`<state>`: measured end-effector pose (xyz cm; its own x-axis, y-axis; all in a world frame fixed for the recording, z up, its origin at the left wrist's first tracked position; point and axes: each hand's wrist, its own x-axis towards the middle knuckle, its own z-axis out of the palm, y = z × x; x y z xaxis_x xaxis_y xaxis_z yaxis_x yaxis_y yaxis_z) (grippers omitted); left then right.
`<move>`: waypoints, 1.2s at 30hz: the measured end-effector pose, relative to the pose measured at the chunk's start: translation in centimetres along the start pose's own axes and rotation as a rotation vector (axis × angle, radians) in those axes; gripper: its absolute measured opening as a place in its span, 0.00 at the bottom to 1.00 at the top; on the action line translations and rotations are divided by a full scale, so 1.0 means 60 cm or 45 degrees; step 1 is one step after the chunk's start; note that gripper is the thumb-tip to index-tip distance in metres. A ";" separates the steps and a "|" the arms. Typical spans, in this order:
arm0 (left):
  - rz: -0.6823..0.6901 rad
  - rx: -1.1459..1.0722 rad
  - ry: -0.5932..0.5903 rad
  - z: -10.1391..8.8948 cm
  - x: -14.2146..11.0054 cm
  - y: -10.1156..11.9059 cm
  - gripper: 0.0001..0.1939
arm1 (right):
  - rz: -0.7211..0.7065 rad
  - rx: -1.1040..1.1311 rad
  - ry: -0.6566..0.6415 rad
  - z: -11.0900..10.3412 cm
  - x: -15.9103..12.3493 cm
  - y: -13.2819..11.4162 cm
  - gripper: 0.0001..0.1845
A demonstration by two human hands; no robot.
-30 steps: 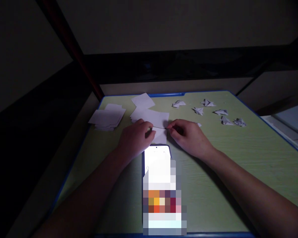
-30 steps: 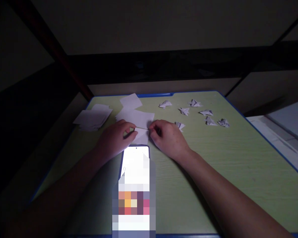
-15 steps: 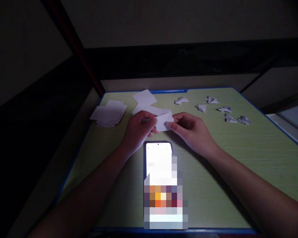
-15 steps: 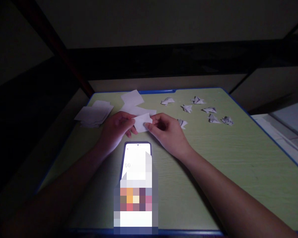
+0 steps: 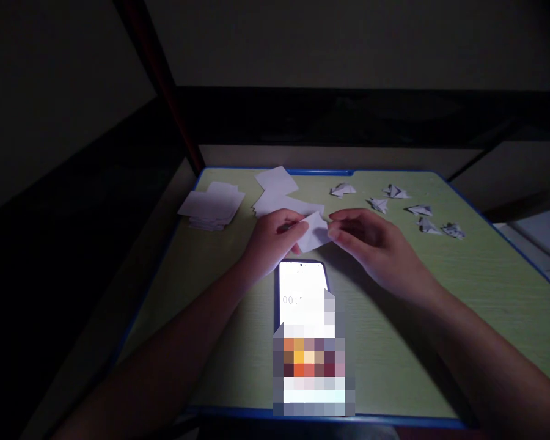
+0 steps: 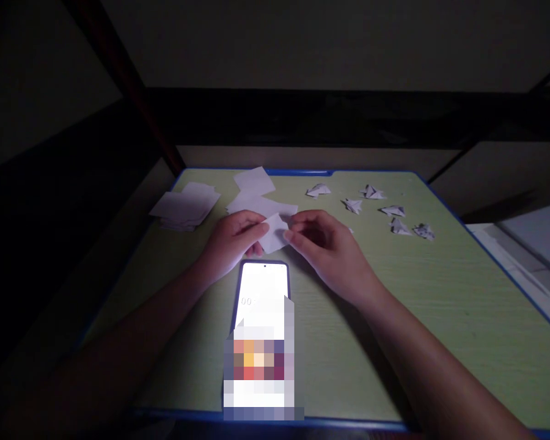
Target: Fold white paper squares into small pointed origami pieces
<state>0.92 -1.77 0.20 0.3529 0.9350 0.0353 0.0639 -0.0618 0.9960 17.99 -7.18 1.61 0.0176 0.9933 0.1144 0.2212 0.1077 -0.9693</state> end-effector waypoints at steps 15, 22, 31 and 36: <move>-0.041 -0.066 0.035 0.000 0.005 -0.007 0.02 | -0.318 -1.056 -0.258 0.023 -0.154 0.014 0.40; -0.039 -0.057 0.023 0.000 0.005 -0.010 0.02 | -0.371 -1.179 -0.255 0.027 -0.155 0.018 0.42; -0.053 -0.051 0.024 0.002 0.005 -0.007 0.02 | -0.379 -1.172 -0.254 0.027 -0.154 0.018 0.43; -0.101 -0.035 0.040 0.002 0.005 -0.001 0.02 | -0.368 -1.115 -0.255 0.023 -0.154 0.015 0.41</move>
<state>1.15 -1.56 0.14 0.3179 0.9472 -0.0417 0.0648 0.0222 0.9977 16.65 -16.21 -0.62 -0.3023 0.9306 0.2064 0.8462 0.3617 -0.3914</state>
